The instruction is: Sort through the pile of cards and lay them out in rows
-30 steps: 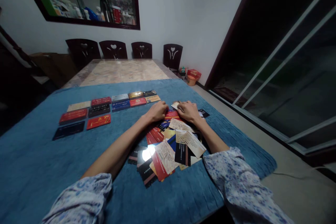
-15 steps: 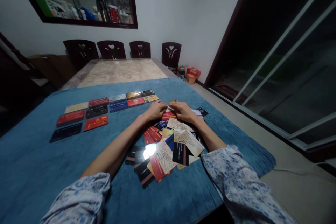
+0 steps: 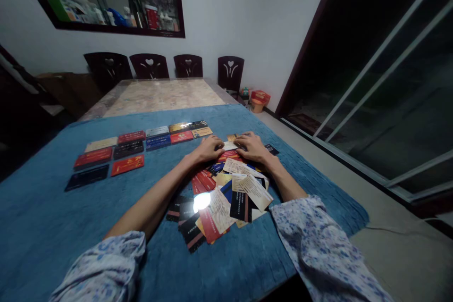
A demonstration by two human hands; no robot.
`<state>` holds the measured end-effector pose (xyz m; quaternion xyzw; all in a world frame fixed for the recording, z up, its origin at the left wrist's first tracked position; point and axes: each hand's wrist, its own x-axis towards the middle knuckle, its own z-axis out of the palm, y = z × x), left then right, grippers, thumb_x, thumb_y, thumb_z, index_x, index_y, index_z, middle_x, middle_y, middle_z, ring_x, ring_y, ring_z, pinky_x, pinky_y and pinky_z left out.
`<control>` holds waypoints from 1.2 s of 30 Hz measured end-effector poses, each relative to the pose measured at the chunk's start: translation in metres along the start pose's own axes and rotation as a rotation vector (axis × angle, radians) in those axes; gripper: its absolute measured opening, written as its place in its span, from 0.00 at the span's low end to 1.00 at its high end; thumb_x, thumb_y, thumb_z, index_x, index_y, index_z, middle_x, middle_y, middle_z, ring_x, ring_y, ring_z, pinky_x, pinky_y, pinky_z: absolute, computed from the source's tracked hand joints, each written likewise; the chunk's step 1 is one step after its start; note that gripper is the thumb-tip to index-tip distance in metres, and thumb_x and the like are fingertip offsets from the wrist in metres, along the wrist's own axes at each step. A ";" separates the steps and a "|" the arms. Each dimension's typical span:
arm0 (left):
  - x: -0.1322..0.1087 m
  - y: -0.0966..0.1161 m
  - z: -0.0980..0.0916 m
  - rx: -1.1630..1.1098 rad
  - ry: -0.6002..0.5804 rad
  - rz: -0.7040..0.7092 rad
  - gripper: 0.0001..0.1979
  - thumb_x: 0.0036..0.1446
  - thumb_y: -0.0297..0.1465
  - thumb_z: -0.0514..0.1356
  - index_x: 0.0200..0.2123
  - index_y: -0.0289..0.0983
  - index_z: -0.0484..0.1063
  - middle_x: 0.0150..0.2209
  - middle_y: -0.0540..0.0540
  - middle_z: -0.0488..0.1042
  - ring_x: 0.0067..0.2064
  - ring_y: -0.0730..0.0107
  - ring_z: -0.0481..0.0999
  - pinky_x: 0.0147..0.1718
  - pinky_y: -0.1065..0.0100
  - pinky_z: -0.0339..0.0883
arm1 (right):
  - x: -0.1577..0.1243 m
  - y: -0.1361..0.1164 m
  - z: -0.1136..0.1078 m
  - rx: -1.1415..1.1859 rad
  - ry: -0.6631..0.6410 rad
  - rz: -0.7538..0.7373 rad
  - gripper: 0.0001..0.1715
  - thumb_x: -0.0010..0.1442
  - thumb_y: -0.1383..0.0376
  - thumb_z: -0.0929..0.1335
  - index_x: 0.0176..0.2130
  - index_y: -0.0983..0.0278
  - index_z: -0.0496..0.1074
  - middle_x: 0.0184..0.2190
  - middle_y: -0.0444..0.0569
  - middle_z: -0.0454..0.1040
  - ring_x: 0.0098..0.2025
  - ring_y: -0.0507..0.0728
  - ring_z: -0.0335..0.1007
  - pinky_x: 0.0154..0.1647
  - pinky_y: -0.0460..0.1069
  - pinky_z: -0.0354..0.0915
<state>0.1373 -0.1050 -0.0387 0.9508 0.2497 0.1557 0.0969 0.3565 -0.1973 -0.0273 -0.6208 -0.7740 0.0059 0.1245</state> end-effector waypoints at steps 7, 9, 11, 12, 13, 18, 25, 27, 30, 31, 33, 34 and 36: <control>-0.001 0.001 -0.001 -0.012 0.025 0.080 0.11 0.64 0.32 0.55 0.38 0.37 0.78 0.41 0.42 0.79 0.47 0.62 0.74 0.50 0.63 0.66 | 0.003 0.005 0.008 0.016 0.091 -0.049 0.18 0.66 0.61 0.65 0.52 0.59 0.79 0.55 0.53 0.78 0.59 0.66 0.60 0.56 0.61 0.58; 0.000 -0.002 -0.002 -0.049 0.043 0.102 0.11 0.63 0.31 0.55 0.35 0.37 0.78 0.37 0.43 0.78 0.42 0.65 0.74 0.47 0.66 0.66 | 0.004 0.006 0.009 0.009 0.136 -0.062 0.17 0.68 0.61 0.64 0.51 0.59 0.80 0.52 0.54 0.79 0.57 0.66 0.62 0.54 0.60 0.58; 0.001 -0.005 -0.004 -0.079 0.065 0.111 0.13 0.64 0.30 0.54 0.33 0.36 0.77 0.33 0.45 0.77 0.38 0.67 0.73 0.44 0.67 0.66 | 0.005 0.006 0.009 -0.002 0.179 -0.061 0.17 0.70 0.60 0.64 0.49 0.59 0.80 0.49 0.55 0.81 0.55 0.65 0.63 0.53 0.58 0.57; 0.001 -0.006 -0.005 -0.089 0.080 0.109 0.13 0.64 0.29 0.53 0.32 0.36 0.77 0.31 0.46 0.76 0.36 0.68 0.72 0.43 0.68 0.65 | 0.006 0.005 0.010 -0.006 0.203 -0.058 0.17 0.70 0.60 0.63 0.48 0.60 0.80 0.47 0.55 0.81 0.54 0.64 0.63 0.52 0.58 0.57; 0.001 -0.007 -0.005 -0.095 0.097 0.105 0.14 0.64 0.29 0.53 0.31 0.35 0.77 0.30 0.46 0.76 0.35 0.68 0.71 0.42 0.68 0.65 | 0.006 0.004 0.011 -0.009 0.229 -0.052 0.17 0.70 0.60 0.63 0.46 0.60 0.81 0.46 0.55 0.81 0.54 0.64 0.64 0.52 0.57 0.56; 0.001 -0.009 -0.007 -0.100 0.171 0.084 0.16 0.66 0.30 0.52 0.30 0.35 0.76 0.28 0.47 0.75 0.32 0.70 0.69 0.38 0.68 0.63 | 0.009 -0.003 0.013 -0.002 0.303 -0.014 0.17 0.71 0.60 0.63 0.43 0.61 0.81 0.41 0.53 0.82 0.49 0.62 0.65 0.50 0.55 0.56; 0.001 -0.013 -0.006 -0.121 0.271 -0.022 0.11 0.59 0.25 0.55 0.32 0.34 0.78 0.31 0.45 0.79 0.35 0.67 0.73 0.38 0.67 0.66 | 0.011 -0.012 0.012 0.045 0.325 0.047 0.17 0.70 0.63 0.63 0.50 0.60 0.80 0.40 0.54 0.80 0.46 0.60 0.68 0.48 0.53 0.58; 0.001 -0.013 -0.006 -0.134 0.284 -0.043 0.11 0.57 0.23 0.55 0.33 0.34 0.79 0.33 0.44 0.80 0.36 0.66 0.75 0.39 0.67 0.67 | 0.012 -0.014 0.012 0.055 0.322 0.055 0.18 0.69 0.64 0.63 0.52 0.59 0.80 0.41 0.54 0.80 0.46 0.60 0.69 0.48 0.53 0.59; 0.002 -0.014 -0.006 -0.140 0.307 -0.064 0.12 0.56 0.23 0.55 0.35 0.35 0.80 0.35 0.44 0.81 0.38 0.65 0.77 0.42 0.65 0.69 | 0.012 -0.016 0.013 0.060 0.326 0.046 0.18 0.68 0.66 0.64 0.52 0.60 0.79 0.42 0.54 0.80 0.47 0.61 0.70 0.48 0.53 0.60; 0.002 -0.014 -0.006 -0.141 0.315 -0.070 0.12 0.56 0.23 0.55 0.36 0.35 0.80 0.36 0.44 0.81 0.38 0.65 0.77 0.42 0.65 0.70 | 0.012 -0.016 0.013 0.062 0.333 0.041 0.19 0.68 0.66 0.64 0.53 0.60 0.78 0.43 0.55 0.80 0.47 0.61 0.69 0.48 0.53 0.60; 0.002 -0.015 -0.005 -0.150 0.323 -0.076 0.13 0.55 0.23 0.56 0.37 0.35 0.80 0.37 0.44 0.81 0.39 0.64 0.78 0.44 0.64 0.70 | 0.012 -0.017 0.013 0.069 0.349 0.036 0.20 0.67 0.67 0.64 0.55 0.61 0.75 0.43 0.55 0.80 0.47 0.62 0.69 0.48 0.53 0.60; 0.001 -0.015 -0.005 -0.158 0.324 -0.074 0.13 0.55 0.23 0.56 0.37 0.35 0.80 0.37 0.44 0.81 0.39 0.64 0.78 0.44 0.64 0.71 | 0.012 -0.018 0.013 0.071 0.353 0.038 0.21 0.66 0.68 0.64 0.56 0.61 0.74 0.43 0.55 0.80 0.46 0.62 0.69 0.47 0.53 0.60; 0.000 -0.016 -0.004 -0.177 0.331 -0.061 0.13 0.55 0.23 0.56 0.38 0.35 0.79 0.38 0.44 0.81 0.40 0.63 0.78 0.45 0.63 0.71 | 0.011 -0.018 0.014 0.068 0.346 0.044 0.21 0.66 0.69 0.64 0.57 0.62 0.73 0.42 0.54 0.80 0.45 0.62 0.70 0.47 0.52 0.60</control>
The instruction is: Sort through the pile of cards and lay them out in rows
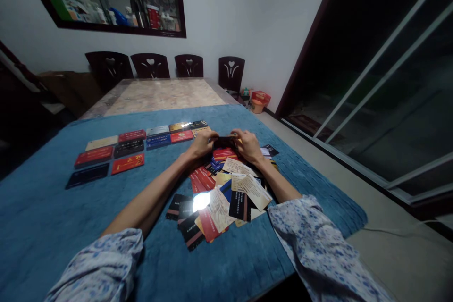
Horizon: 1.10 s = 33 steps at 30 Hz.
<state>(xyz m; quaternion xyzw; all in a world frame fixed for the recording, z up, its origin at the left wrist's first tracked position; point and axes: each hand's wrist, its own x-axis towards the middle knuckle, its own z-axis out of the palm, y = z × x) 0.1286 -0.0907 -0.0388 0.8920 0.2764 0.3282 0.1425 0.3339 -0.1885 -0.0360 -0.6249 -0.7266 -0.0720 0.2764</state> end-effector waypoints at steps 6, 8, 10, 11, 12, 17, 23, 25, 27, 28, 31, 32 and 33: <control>-0.005 0.001 0.001 0.008 0.015 0.030 0.19 0.51 0.22 0.56 0.46 0.36 0.75 0.37 0.44 0.79 0.39 0.62 0.76 0.43 0.63 0.70 | -0.002 0.000 0.003 -0.028 -0.041 0.004 0.21 0.65 0.69 0.64 0.56 0.62 0.71 0.41 0.53 0.80 0.43 0.61 0.71 0.45 0.52 0.59; -0.007 0.003 0.002 0.034 0.006 0.023 0.20 0.50 0.22 0.56 0.47 0.36 0.74 0.36 0.44 0.78 0.39 0.61 0.76 0.43 0.63 0.70 | -0.003 -0.001 0.003 -0.039 -0.057 0.011 0.22 0.64 0.70 0.64 0.57 0.62 0.71 0.42 0.53 0.81 0.44 0.61 0.71 0.46 0.52 0.59; -0.008 0.004 0.002 0.065 -0.012 0.008 0.21 0.50 0.22 0.56 0.48 0.37 0.73 0.36 0.44 0.77 0.38 0.61 0.76 0.42 0.63 0.70 | -0.003 -0.002 0.002 -0.052 -0.075 0.016 0.24 0.64 0.71 0.64 0.58 0.61 0.70 0.43 0.53 0.81 0.45 0.61 0.72 0.47 0.52 0.59; -0.009 0.005 0.002 0.080 -0.025 0.001 0.22 0.50 0.22 0.55 0.49 0.37 0.72 0.37 0.44 0.77 0.38 0.61 0.76 0.42 0.63 0.70 | -0.003 -0.002 0.001 -0.059 -0.082 0.016 0.24 0.64 0.71 0.64 0.58 0.62 0.70 0.44 0.54 0.81 0.46 0.61 0.72 0.47 0.52 0.59; -0.010 0.006 0.002 0.096 -0.039 -0.006 0.22 0.51 0.22 0.55 0.51 0.37 0.71 0.38 0.43 0.77 0.39 0.60 0.76 0.41 0.63 0.69 | -0.003 -0.003 0.001 -0.065 -0.088 0.015 0.24 0.64 0.71 0.64 0.59 0.62 0.70 0.45 0.54 0.81 0.46 0.61 0.72 0.47 0.52 0.59; -0.011 0.010 0.002 0.154 -0.097 -0.052 0.24 0.54 0.22 0.54 0.55 0.36 0.68 0.39 0.41 0.78 0.39 0.58 0.77 0.40 0.62 0.69 | -0.002 -0.005 0.000 -0.100 -0.115 0.008 0.26 0.63 0.71 0.64 0.60 0.62 0.68 0.47 0.56 0.80 0.48 0.62 0.72 0.48 0.53 0.59; -0.011 0.010 0.003 0.151 -0.082 -0.049 0.23 0.55 0.22 0.55 0.54 0.36 0.68 0.40 0.40 0.78 0.42 0.57 0.78 0.43 0.61 0.70 | -0.001 -0.006 0.000 -0.101 -0.128 0.010 0.27 0.64 0.72 0.63 0.61 0.62 0.68 0.50 0.56 0.79 0.51 0.62 0.70 0.49 0.53 0.58; -0.010 0.010 0.003 0.144 -0.079 -0.046 0.23 0.55 0.21 0.54 0.54 0.36 0.68 0.41 0.40 0.78 0.42 0.57 0.78 0.43 0.61 0.70 | 0.000 -0.006 0.000 -0.109 -0.131 0.004 0.27 0.64 0.72 0.62 0.61 0.62 0.68 0.51 0.57 0.79 0.51 0.62 0.69 0.49 0.53 0.58; -0.010 0.010 0.003 0.137 -0.076 -0.044 0.23 0.54 0.21 0.54 0.54 0.36 0.67 0.41 0.39 0.78 0.43 0.57 0.78 0.43 0.61 0.71 | 0.000 -0.005 -0.001 -0.118 -0.136 0.000 0.27 0.65 0.72 0.61 0.62 0.63 0.67 0.53 0.58 0.78 0.52 0.63 0.68 0.49 0.54 0.58; -0.010 0.011 0.003 0.133 -0.073 -0.041 0.22 0.54 0.21 0.54 0.54 0.35 0.67 0.42 0.39 0.77 0.43 0.57 0.78 0.43 0.61 0.71 | 0.001 -0.005 -0.001 -0.122 -0.137 -0.002 0.27 0.65 0.71 0.61 0.62 0.64 0.67 0.53 0.58 0.77 0.53 0.63 0.68 0.50 0.54 0.59; -0.009 0.012 0.002 0.101 -0.056 -0.037 0.23 0.53 0.21 0.54 0.53 0.34 0.67 0.43 0.38 0.77 0.44 0.56 0.77 0.45 0.60 0.71 | 0.001 -0.003 -0.001 -0.138 -0.130 -0.014 0.30 0.64 0.70 0.63 0.64 0.65 0.66 0.55 0.60 0.75 0.54 0.64 0.66 0.51 0.55 0.59; -0.009 0.013 0.002 0.090 -0.051 -0.040 0.23 0.52 0.21 0.54 0.53 0.34 0.67 0.43 0.39 0.77 0.44 0.56 0.77 0.45 0.60 0.71 | 0.002 -0.003 -0.001 -0.145 -0.128 -0.020 0.31 0.63 0.70 0.64 0.64 0.65 0.65 0.55 0.60 0.75 0.54 0.65 0.65 0.50 0.55 0.60; -0.009 0.014 0.002 0.079 -0.049 -0.045 0.23 0.52 0.22 0.55 0.53 0.35 0.68 0.43 0.39 0.77 0.44 0.56 0.77 0.45 0.59 0.71 | 0.002 -0.003 -0.001 -0.152 -0.126 -0.026 0.31 0.63 0.68 0.65 0.65 0.65 0.65 0.54 0.61 0.75 0.54 0.65 0.65 0.50 0.55 0.60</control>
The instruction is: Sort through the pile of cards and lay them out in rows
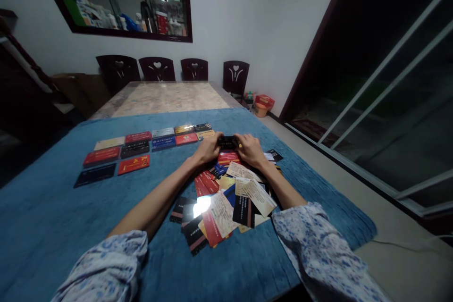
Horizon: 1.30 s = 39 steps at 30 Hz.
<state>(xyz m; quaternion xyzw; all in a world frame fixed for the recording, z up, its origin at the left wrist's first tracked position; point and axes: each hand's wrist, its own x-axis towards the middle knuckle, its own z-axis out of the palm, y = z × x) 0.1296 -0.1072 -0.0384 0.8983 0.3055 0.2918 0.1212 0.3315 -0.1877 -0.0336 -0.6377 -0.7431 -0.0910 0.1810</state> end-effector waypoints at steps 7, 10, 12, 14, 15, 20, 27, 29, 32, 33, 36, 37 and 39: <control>0.002 0.001 -0.004 -0.057 -0.039 -0.039 0.22 0.51 0.24 0.59 0.52 0.35 0.69 0.43 0.41 0.78 0.43 0.57 0.77 0.47 0.58 0.71 | 0.001 -0.001 -0.002 -0.055 -0.032 -0.002 0.34 0.63 0.63 0.68 0.66 0.64 0.63 0.53 0.61 0.74 0.54 0.66 0.64 0.49 0.56 0.60; 0.003 -0.001 -0.005 -0.078 -0.051 -0.034 0.24 0.48 0.26 0.61 0.52 0.36 0.69 0.45 0.41 0.77 0.46 0.57 0.77 0.49 0.57 0.71 | 0.002 -0.002 -0.003 -0.083 -0.046 -0.007 0.33 0.64 0.63 0.68 0.67 0.63 0.63 0.53 0.61 0.73 0.54 0.66 0.64 0.48 0.56 0.60; 0.003 -0.003 -0.007 -0.068 -0.056 -0.025 0.25 0.47 0.25 0.62 0.52 0.36 0.70 0.47 0.40 0.77 0.48 0.56 0.76 0.50 0.56 0.71 | 0.002 -0.004 -0.005 -0.099 -0.060 -0.010 0.33 0.64 0.62 0.68 0.67 0.62 0.63 0.53 0.61 0.73 0.53 0.66 0.64 0.48 0.55 0.60; 0.004 -0.004 -0.008 -0.038 -0.065 -0.019 0.25 0.47 0.25 0.62 0.52 0.36 0.70 0.49 0.40 0.76 0.49 0.55 0.75 0.52 0.55 0.71 | 0.003 -0.005 -0.007 -0.111 -0.082 -0.010 0.33 0.64 0.62 0.68 0.66 0.62 0.63 0.53 0.61 0.73 0.54 0.66 0.63 0.47 0.55 0.60; 0.004 -0.005 -0.008 -0.019 -0.072 -0.018 0.25 0.47 0.25 0.63 0.52 0.36 0.70 0.49 0.39 0.76 0.50 0.55 0.75 0.52 0.54 0.70 | 0.004 -0.006 -0.008 -0.117 -0.094 -0.012 0.33 0.64 0.62 0.68 0.66 0.62 0.63 0.54 0.61 0.72 0.54 0.66 0.63 0.47 0.55 0.60; 0.003 -0.004 -0.011 0.048 -0.091 -0.018 0.25 0.49 0.28 0.64 0.52 0.35 0.70 0.49 0.37 0.74 0.53 0.51 0.73 0.55 0.51 0.68 | 0.006 -0.006 -0.014 -0.140 -0.128 -0.052 0.32 0.64 0.61 0.69 0.65 0.62 0.64 0.54 0.61 0.72 0.54 0.67 0.63 0.47 0.56 0.60; 0.001 0.001 -0.016 0.184 -0.100 -0.032 0.22 0.51 0.31 0.64 0.51 0.38 0.70 0.53 0.38 0.69 0.55 0.48 0.68 0.55 0.47 0.65 | 0.020 -0.003 -0.021 -0.162 -0.209 -0.107 0.33 0.62 0.58 0.71 0.63 0.61 0.66 0.54 0.61 0.72 0.54 0.68 0.63 0.47 0.56 0.61; 0.003 0.004 -0.021 0.230 -0.123 -0.042 0.21 0.53 0.33 0.64 0.50 0.37 0.71 0.53 0.36 0.69 0.55 0.47 0.67 0.54 0.46 0.65 | 0.027 -0.004 -0.024 -0.164 -0.233 -0.116 0.32 0.62 0.59 0.71 0.63 0.61 0.66 0.53 0.61 0.72 0.54 0.68 0.63 0.47 0.56 0.61; 0.008 0.006 -0.031 0.315 -0.164 -0.065 0.20 0.54 0.34 0.64 0.50 0.37 0.71 0.53 0.35 0.69 0.57 0.44 0.65 0.52 0.48 0.66 | 0.040 -0.007 -0.028 -0.159 -0.253 -0.127 0.31 0.62 0.60 0.70 0.63 0.60 0.67 0.53 0.62 0.72 0.55 0.68 0.63 0.47 0.57 0.62; 0.010 0.006 -0.035 0.336 -0.171 -0.072 0.20 0.54 0.34 0.64 0.50 0.36 0.72 0.54 0.35 0.69 0.57 0.44 0.65 0.52 0.48 0.65 | 0.044 -0.009 -0.029 -0.158 -0.261 -0.128 0.31 0.62 0.60 0.70 0.63 0.60 0.67 0.54 0.62 0.72 0.55 0.69 0.63 0.47 0.58 0.62; 0.016 0.001 -0.046 0.363 -0.179 -0.085 0.19 0.54 0.34 0.65 0.49 0.36 0.73 0.53 0.35 0.70 0.57 0.44 0.65 0.52 0.48 0.65 | 0.059 -0.013 -0.033 -0.150 -0.289 -0.124 0.31 0.62 0.60 0.71 0.62 0.59 0.67 0.54 0.62 0.71 0.56 0.69 0.62 0.49 0.59 0.62; 0.018 -0.002 -0.049 0.363 -0.181 -0.081 0.19 0.53 0.35 0.65 0.48 0.37 0.74 0.52 0.36 0.70 0.56 0.44 0.65 0.52 0.49 0.64 | 0.064 -0.015 -0.034 -0.144 -0.291 -0.133 0.30 0.62 0.61 0.70 0.62 0.59 0.67 0.54 0.62 0.71 0.56 0.69 0.62 0.49 0.59 0.63; 0.022 -0.010 -0.054 0.354 -0.170 -0.079 0.18 0.53 0.35 0.66 0.47 0.37 0.75 0.51 0.36 0.71 0.55 0.45 0.65 0.52 0.49 0.64 | 0.074 -0.018 -0.036 -0.135 -0.301 -0.150 0.30 0.62 0.61 0.70 0.62 0.59 0.68 0.55 0.61 0.71 0.56 0.69 0.62 0.49 0.59 0.63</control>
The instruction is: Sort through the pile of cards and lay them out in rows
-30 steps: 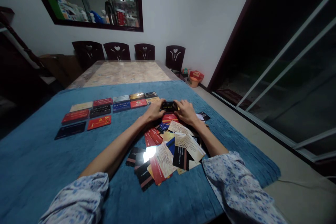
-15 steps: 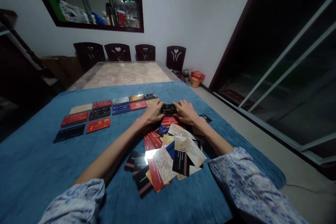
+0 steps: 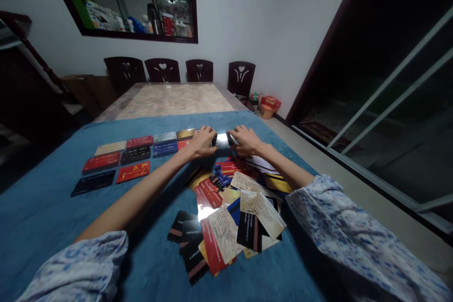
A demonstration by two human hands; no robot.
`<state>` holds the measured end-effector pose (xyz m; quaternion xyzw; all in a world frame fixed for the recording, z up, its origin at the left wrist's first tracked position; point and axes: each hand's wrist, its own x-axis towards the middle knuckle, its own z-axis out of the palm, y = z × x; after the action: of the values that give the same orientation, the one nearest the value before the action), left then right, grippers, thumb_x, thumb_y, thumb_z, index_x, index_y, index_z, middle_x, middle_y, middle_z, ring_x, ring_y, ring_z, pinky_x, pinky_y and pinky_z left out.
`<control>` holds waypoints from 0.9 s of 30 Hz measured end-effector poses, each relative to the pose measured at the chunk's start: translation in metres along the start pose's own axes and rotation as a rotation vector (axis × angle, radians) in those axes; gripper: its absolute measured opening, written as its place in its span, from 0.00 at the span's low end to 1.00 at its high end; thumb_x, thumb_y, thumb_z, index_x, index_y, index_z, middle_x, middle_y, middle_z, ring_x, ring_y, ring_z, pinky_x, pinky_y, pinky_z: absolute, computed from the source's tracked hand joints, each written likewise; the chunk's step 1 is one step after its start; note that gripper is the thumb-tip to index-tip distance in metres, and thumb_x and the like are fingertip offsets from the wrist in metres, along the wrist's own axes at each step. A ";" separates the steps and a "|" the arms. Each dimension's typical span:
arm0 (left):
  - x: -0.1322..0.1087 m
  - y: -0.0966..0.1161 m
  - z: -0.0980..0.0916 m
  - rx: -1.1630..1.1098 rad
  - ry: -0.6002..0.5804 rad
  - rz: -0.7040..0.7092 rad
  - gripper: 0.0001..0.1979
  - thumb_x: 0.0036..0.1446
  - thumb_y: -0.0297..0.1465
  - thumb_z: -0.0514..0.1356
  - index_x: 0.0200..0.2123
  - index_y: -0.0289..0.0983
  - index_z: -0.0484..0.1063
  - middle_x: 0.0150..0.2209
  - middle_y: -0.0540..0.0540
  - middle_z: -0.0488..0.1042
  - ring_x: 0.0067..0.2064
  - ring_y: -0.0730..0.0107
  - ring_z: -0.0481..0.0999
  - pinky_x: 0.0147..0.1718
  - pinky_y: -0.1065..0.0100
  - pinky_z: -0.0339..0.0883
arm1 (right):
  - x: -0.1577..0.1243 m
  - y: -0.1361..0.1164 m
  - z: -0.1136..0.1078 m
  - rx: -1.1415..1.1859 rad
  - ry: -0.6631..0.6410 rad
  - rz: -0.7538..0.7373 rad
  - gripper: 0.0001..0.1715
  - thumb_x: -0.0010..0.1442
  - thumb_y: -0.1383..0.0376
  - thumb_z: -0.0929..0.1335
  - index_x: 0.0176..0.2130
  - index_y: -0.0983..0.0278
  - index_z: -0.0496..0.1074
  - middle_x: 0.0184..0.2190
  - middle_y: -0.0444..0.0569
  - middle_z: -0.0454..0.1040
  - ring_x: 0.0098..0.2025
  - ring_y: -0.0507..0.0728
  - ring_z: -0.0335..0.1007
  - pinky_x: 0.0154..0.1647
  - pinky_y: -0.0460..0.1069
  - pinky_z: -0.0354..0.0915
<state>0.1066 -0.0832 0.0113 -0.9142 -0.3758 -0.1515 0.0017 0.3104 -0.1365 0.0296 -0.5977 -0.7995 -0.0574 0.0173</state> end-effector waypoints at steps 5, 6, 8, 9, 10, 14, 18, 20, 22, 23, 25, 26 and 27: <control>0.015 -0.023 -0.008 0.013 -0.026 -0.041 0.17 0.50 0.34 0.67 0.44 0.37 0.78 0.48 0.37 0.72 0.53 0.44 0.66 0.49 0.51 0.66 | 0.026 0.000 -0.005 0.013 -0.013 -0.019 0.30 0.61 0.63 0.70 0.61 0.59 0.68 0.55 0.61 0.70 0.56 0.69 0.62 0.48 0.59 0.64; 0.018 -0.027 -0.009 0.019 -0.037 -0.045 0.17 0.50 0.35 0.67 0.44 0.37 0.78 0.48 0.37 0.72 0.53 0.44 0.66 0.49 0.51 0.66 | 0.032 0.000 -0.005 0.016 -0.014 -0.022 0.29 0.61 0.64 0.70 0.61 0.59 0.68 0.55 0.60 0.70 0.56 0.69 0.62 0.49 0.59 0.64; 0.024 -0.034 -0.012 0.035 -0.063 -0.053 0.17 0.50 0.35 0.66 0.44 0.36 0.79 0.48 0.36 0.73 0.53 0.43 0.66 0.48 0.51 0.66 | 0.044 0.001 -0.005 0.019 -0.020 -0.021 0.29 0.60 0.65 0.71 0.60 0.57 0.69 0.55 0.59 0.70 0.57 0.68 0.62 0.49 0.58 0.65; 0.027 -0.037 -0.014 0.051 -0.080 -0.063 0.18 0.50 0.35 0.66 0.45 0.36 0.79 0.49 0.35 0.73 0.54 0.42 0.66 0.48 0.51 0.66 | 0.050 0.001 -0.005 0.016 -0.029 -0.019 0.29 0.60 0.64 0.71 0.60 0.57 0.69 0.56 0.59 0.70 0.58 0.69 0.62 0.50 0.59 0.65; 0.029 -0.040 -0.015 0.072 -0.101 -0.075 0.19 0.50 0.35 0.65 0.46 0.36 0.79 0.50 0.35 0.73 0.54 0.41 0.66 0.48 0.51 0.65 | 0.056 0.001 -0.006 0.012 -0.046 -0.017 0.29 0.60 0.64 0.71 0.61 0.56 0.69 0.56 0.59 0.70 0.58 0.69 0.62 0.50 0.59 0.66; 0.038 -0.048 -0.018 0.166 -0.185 -0.128 0.23 0.52 0.37 0.64 0.52 0.37 0.77 0.53 0.35 0.72 0.58 0.40 0.64 0.50 0.50 0.65 | 0.076 0.000 -0.005 -0.002 -0.097 -0.012 0.32 0.61 0.63 0.70 0.63 0.57 0.67 0.59 0.60 0.68 0.61 0.70 0.62 0.53 0.61 0.67; 0.045 -0.055 -0.017 0.208 -0.236 -0.164 0.24 0.53 0.37 0.62 0.54 0.37 0.76 0.55 0.35 0.72 0.59 0.40 0.64 0.51 0.51 0.65 | 0.095 -0.001 -0.001 -0.015 -0.116 0.005 0.32 0.60 0.64 0.71 0.62 0.55 0.69 0.60 0.59 0.69 0.63 0.70 0.62 0.53 0.59 0.67; 0.049 -0.059 -0.014 0.222 -0.255 -0.169 0.24 0.53 0.37 0.62 0.54 0.37 0.77 0.55 0.34 0.72 0.59 0.40 0.65 0.51 0.51 0.65 | 0.104 -0.002 0.002 -0.015 -0.134 0.012 0.32 0.60 0.64 0.70 0.63 0.54 0.69 0.60 0.58 0.69 0.63 0.70 0.63 0.54 0.58 0.67; 0.052 -0.064 -0.011 0.227 -0.266 -0.171 0.24 0.53 0.38 0.62 0.53 0.37 0.77 0.54 0.34 0.73 0.59 0.40 0.65 0.51 0.51 0.65 | 0.111 -0.002 0.006 -0.014 -0.154 0.018 0.33 0.60 0.64 0.70 0.63 0.55 0.68 0.61 0.59 0.70 0.63 0.70 0.64 0.54 0.59 0.67; 0.054 -0.066 -0.009 0.229 -0.272 -0.174 0.24 0.53 0.38 0.62 0.53 0.37 0.77 0.54 0.34 0.73 0.59 0.40 0.65 0.51 0.50 0.65 | 0.115 -0.001 0.007 -0.013 -0.163 0.018 0.33 0.60 0.65 0.69 0.63 0.55 0.68 0.61 0.59 0.70 0.63 0.70 0.64 0.54 0.59 0.67; 0.058 -0.069 -0.006 0.233 -0.285 -0.181 0.24 0.52 0.38 0.61 0.52 0.36 0.78 0.54 0.34 0.74 0.59 0.40 0.65 0.51 0.50 0.65 | 0.121 -0.001 0.011 -0.009 -0.176 0.011 0.33 0.60 0.65 0.68 0.64 0.56 0.68 0.62 0.59 0.70 0.64 0.70 0.64 0.54 0.59 0.68; 0.059 -0.070 -0.004 0.235 -0.293 -0.185 0.24 0.52 0.37 0.61 0.52 0.36 0.78 0.54 0.34 0.74 0.59 0.40 0.65 0.51 0.50 0.65 | 0.123 0.000 0.012 -0.006 -0.182 0.006 0.33 0.60 0.65 0.68 0.64 0.56 0.68 0.62 0.59 0.70 0.64 0.70 0.64 0.54 0.59 0.68; 0.060 -0.070 -0.003 0.237 -0.300 -0.192 0.24 0.52 0.36 0.61 0.52 0.36 0.78 0.54 0.34 0.74 0.59 0.40 0.65 0.51 0.50 0.65 | 0.126 0.000 0.014 -0.003 -0.188 0.001 0.33 0.60 0.65 0.68 0.64 0.57 0.68 0.62 0.59 0.71 0.64 0.70 0.65 0.54 0.59 0.68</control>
<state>0.0980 0.0083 0.0234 -0.8799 -0.4726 0.0321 0.0389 0.2755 -0.0149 0.0280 -0.6009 -0.7972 -0.0025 -0.0586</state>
